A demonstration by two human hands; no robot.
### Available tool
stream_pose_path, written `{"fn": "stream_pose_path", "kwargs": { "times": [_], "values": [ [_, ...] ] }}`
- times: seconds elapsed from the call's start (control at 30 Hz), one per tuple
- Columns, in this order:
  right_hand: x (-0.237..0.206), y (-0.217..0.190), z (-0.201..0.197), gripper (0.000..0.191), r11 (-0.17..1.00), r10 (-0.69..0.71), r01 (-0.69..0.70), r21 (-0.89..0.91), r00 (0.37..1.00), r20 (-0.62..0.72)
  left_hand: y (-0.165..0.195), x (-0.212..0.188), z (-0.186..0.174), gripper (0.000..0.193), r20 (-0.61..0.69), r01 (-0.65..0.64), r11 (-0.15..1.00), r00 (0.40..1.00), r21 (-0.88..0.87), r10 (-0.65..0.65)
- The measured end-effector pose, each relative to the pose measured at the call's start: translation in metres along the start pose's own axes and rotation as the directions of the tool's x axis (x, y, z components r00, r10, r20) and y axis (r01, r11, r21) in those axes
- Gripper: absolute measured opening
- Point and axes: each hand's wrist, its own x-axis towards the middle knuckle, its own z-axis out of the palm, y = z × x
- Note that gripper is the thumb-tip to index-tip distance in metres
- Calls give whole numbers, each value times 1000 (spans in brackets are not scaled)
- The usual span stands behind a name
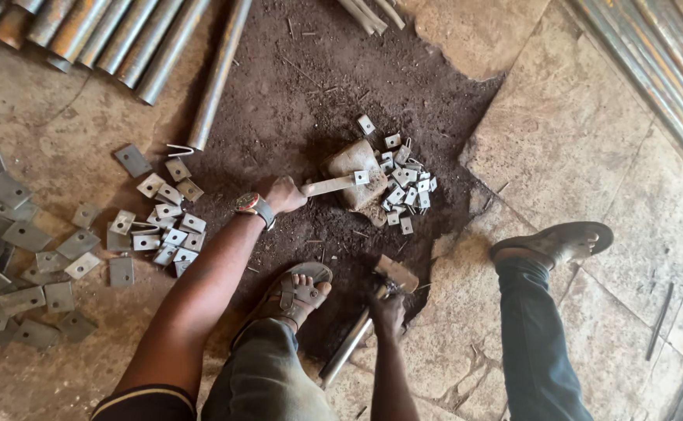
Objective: The person holds small metal brackets against a metal block on the ground using a metal bar while another person strikes them with a large hammer, then moves the finished pieces into a separate pile.
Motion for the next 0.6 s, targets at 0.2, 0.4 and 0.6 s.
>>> {"fn": "stream_pose_path", "kwargs": {
  "times": [0.2, 0.4, 0.6],
  "values": [
    [-29, -23, -17, 37, 374, -182, -343, 862, 884, 431, 4, -10, -2, 26, -43, -68, 992, 996, 105, 73],
    [-56, -105, -149, 37, 479, -414, 341, 809, 900, -135, 19, -36, -35, 50, 27, 34, 954, 999, 297, -44],
    [-17, -174, -337, 38, -443, -649, 551, 707, 347, -677, 19, -29, -25, 67, 8, 2, 955, 1000, 298, -4]
  ]
}}
